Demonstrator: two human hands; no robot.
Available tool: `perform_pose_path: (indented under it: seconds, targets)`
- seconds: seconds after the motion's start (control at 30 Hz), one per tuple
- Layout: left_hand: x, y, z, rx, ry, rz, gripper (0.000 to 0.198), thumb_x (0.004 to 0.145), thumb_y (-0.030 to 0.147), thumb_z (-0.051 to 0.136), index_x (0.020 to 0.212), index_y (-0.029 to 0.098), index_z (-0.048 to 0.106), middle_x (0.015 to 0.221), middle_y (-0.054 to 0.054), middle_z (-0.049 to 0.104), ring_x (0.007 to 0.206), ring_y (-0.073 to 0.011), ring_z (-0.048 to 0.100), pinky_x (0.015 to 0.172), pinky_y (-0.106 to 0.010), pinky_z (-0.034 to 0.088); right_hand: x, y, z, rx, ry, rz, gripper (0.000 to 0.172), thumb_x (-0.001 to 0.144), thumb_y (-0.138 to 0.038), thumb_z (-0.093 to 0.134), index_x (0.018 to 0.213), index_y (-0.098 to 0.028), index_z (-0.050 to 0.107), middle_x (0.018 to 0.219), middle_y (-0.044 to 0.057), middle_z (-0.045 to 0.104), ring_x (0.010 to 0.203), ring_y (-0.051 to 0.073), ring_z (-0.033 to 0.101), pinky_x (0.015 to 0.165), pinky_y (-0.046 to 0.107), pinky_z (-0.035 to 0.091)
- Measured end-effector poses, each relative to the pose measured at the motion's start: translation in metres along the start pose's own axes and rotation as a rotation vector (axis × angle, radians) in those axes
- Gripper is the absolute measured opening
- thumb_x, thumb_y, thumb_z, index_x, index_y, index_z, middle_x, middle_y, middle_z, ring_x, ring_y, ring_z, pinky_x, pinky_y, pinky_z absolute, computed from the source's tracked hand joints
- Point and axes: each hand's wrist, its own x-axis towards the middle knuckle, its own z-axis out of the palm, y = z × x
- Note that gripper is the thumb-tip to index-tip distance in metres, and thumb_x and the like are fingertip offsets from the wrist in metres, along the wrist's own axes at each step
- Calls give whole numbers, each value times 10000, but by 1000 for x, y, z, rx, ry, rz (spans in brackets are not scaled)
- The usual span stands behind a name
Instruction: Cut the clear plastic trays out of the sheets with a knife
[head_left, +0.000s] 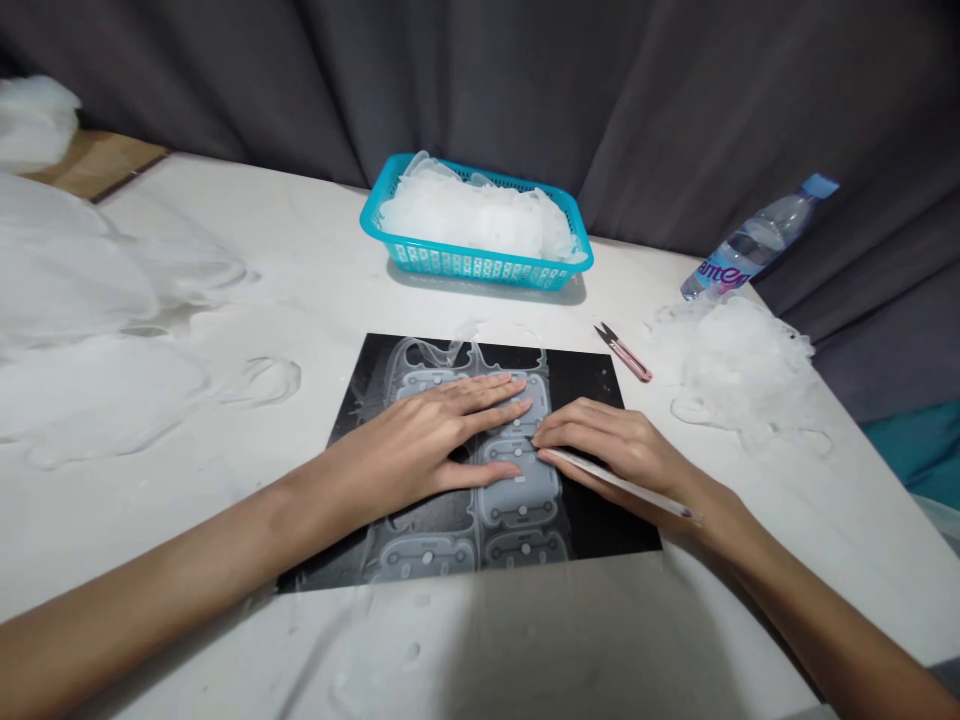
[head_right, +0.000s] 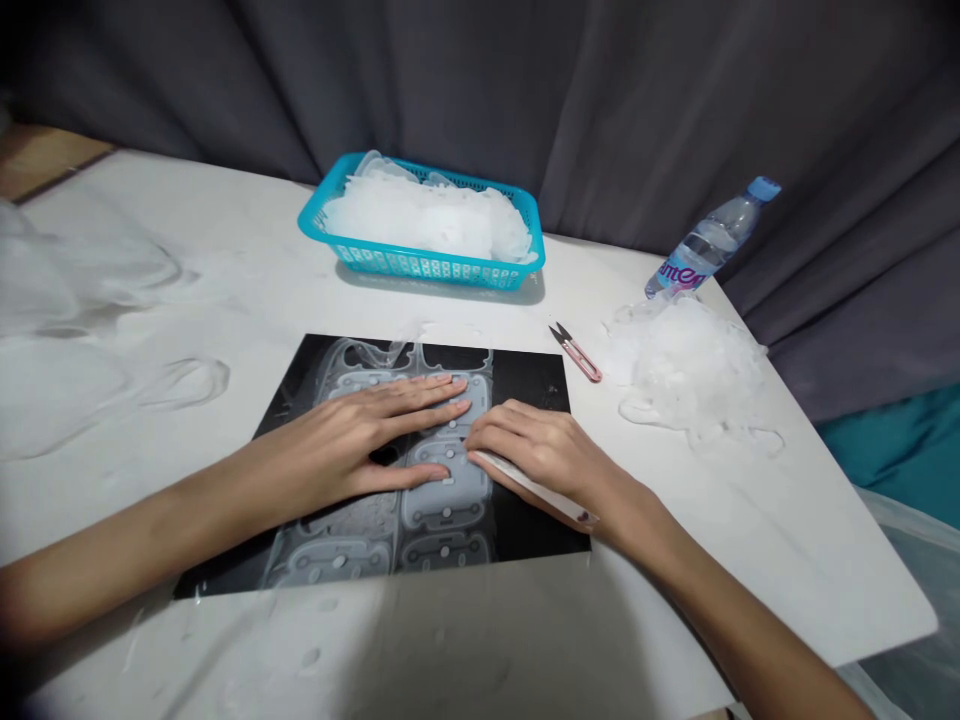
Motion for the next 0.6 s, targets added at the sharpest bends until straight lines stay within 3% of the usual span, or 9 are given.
perform_pose_path:
  seconds: [0.13,0.3,0.6]
  targets:
    - [-1,-1,1,14,0,9,643,997,591,643,1562,302,540,1659,-30,471,1512,-280,489,1277,-449,389,-1,2,3,-27,48,-47,137,1065,-170,561,1094,-187,694,1030,88,788,962,218,746,867,359,613]
    - [-1,0,0,-1,4,12,630,998,593,639,1550,301,557,1655,-28,477,1507,-287,496,1269,-454,401,0,-2,0,105,21,20,142,1075,-204,562,1133,-207,692,1062,81,777,1011,216,732,916,371,598]
    - [0,-1,2,29,22,21,632,1007,628,598,1539,288,571,1644,-32,492,1494,-278,514,1254,-446,423,5,5,9,182,21,-24,143,1072,-197,569,1162,-207,680,1077,86,764,1049,227,697,951,409,579]
